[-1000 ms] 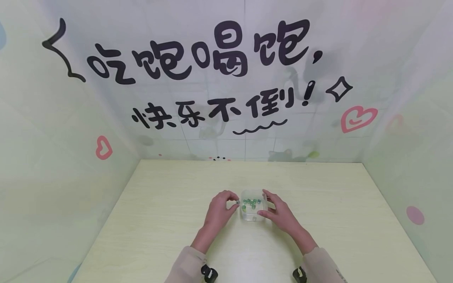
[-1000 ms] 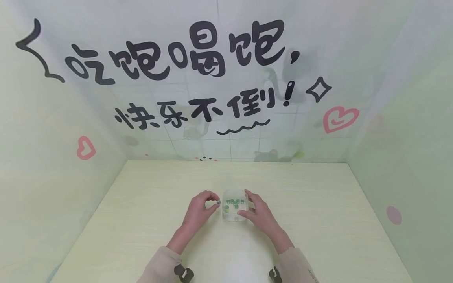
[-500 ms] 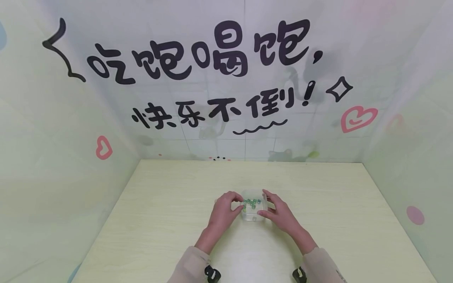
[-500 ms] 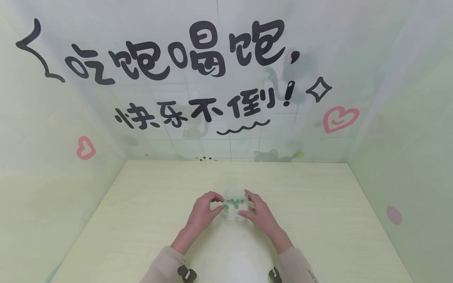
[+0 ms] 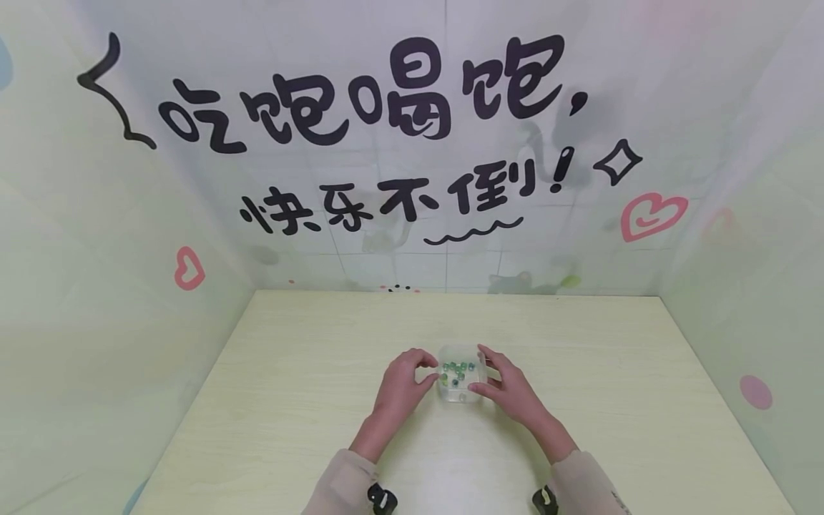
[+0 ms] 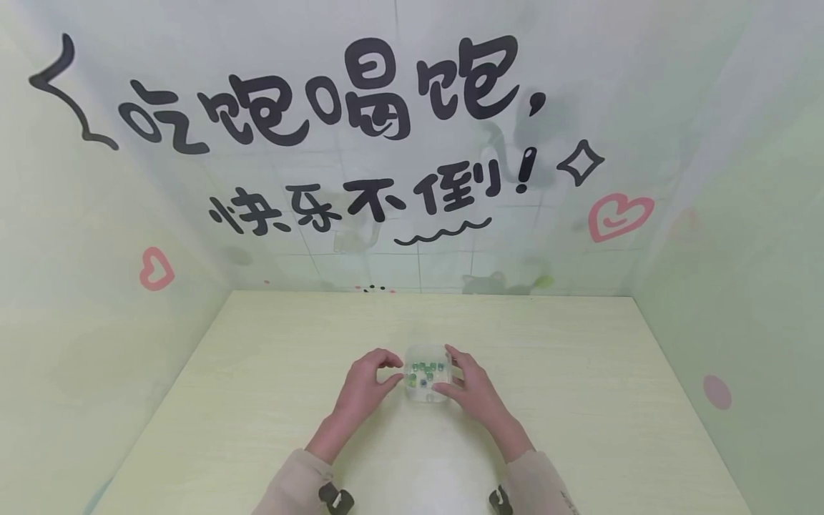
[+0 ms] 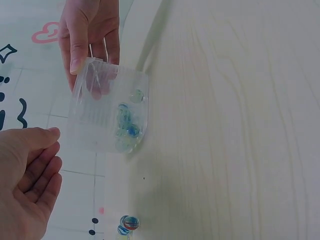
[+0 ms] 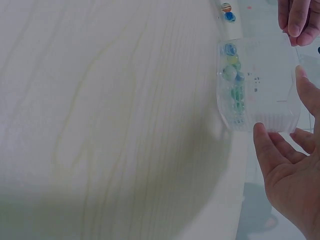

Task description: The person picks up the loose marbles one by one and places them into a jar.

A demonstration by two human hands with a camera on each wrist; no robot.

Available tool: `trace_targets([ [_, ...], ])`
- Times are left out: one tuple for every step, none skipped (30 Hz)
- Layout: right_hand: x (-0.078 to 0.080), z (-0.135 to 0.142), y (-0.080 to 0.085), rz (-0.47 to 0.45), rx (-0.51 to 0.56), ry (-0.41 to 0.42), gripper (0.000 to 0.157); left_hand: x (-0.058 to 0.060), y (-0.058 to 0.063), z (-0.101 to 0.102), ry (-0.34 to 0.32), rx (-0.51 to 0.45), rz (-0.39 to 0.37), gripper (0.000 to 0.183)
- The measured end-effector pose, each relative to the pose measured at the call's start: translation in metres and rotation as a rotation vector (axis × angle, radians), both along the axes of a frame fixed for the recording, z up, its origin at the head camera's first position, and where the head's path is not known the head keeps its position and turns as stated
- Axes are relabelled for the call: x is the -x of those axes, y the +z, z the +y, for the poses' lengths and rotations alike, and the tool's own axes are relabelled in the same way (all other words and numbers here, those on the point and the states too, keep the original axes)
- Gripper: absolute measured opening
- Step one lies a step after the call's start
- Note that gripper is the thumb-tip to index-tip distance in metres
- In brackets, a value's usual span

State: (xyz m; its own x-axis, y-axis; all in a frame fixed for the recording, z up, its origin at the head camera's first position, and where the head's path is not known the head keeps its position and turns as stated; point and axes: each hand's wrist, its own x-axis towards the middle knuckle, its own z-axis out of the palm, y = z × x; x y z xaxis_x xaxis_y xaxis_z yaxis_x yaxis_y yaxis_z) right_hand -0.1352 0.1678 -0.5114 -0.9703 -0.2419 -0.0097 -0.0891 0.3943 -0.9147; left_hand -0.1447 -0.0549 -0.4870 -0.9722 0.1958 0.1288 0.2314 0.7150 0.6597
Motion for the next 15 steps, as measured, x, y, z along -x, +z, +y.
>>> trace_targets([
  [0.000, 0.000, 0.000, 0.001, 0.002, 0.000, 0.076, 0.000, 0.000, -0.001, 0.002, -0.001, -0.001, 0.015],
  [0.000, 0.000, 0.000, 0.001, 0.006, 0.001, 0.076, 0.000, 0.000, -0.002, 0.003, 0.000, -0.001, 0.015],
  [0.000, 0.000, -0.001, 0.002, 0.006, 0.002, 0.076, 0.000, -0.001, -0.002, 0.005, 0.001, 0.000, 0.015],
  [0.000, 0.000, -0.001, 0.003, 0.007, 0.003, 0.076, 0.001, -0.001, -0.003, 0.007, 0.003, 0.002, 0.015],
  [0.000, 0.000, -0.001, 0.003, 0.008, 0.003, 0.076, 0.001, -0.001, -0.004, 0.009, 0.005, 0.002, 0.015],
  [0.000, 0.000, -0.001, 0.003, 0.010, 0.003, 0.076, 0.001, -0.002, -0.005, 0.011, 0.007, 0.002, 0.015],
  [0.000, 0.000, -0.002, 0.002, 0.011, 0.002, 0.076, 0.001, -0.002, -0.006, 0.013, 0.011, 0.003, 0.015],
  [0.000, 0.000, -0.002, 0.002, 0.011, 0.002, 0.076, 0.001, -0.002, -0.007, 0.015, 0.012, 0.004, 0.015],
  [0.000, 0.000, -0.002, 0.003, 0.009, 0.002, 0.077, 0.001, -0.003, -0.008, 0.017, 0.014, 0.005, 0.014],
  [0.000, 0.000, -0.002, 0.002, 0.009, 0.002, 0.077, 0.001, -0.003, -0.010, 0.018, 0.014, 0.007, 0.014],
  [0.000, 0.000, -0.003, 0.001, 0.010, 0.003, 0.077, 0.001, -0.003, -0.011, 0.021, 0.014, 0.010, 0.014],
  [0.000, 0.000, -0.003, 0.000, 0.010, 0.003, 0.077, 0.001, -0.003, -0.012, 0.022, 0.014, 0.013, 0.014],
  [0.000, 0.000, -0.003, 0.000, 0.010, 0.002, 0.077, 0.001, -0.003, -0.013, 0.025, 0.015, 0.016, 0.014],
  [0.001, 0.001, -0.003, 0.000, 0.010, 0.003, 0.077, 0.001, -0.003, -0.014, 0.028, 0.013, 0.017, 0.014],
  [0.001, 0.001, -0.003, -0.001, 0.012, 0.004, 0.077, 0.001, -0.002, -0.015, 0.030, 0.011, 0.019, 0.014],
])
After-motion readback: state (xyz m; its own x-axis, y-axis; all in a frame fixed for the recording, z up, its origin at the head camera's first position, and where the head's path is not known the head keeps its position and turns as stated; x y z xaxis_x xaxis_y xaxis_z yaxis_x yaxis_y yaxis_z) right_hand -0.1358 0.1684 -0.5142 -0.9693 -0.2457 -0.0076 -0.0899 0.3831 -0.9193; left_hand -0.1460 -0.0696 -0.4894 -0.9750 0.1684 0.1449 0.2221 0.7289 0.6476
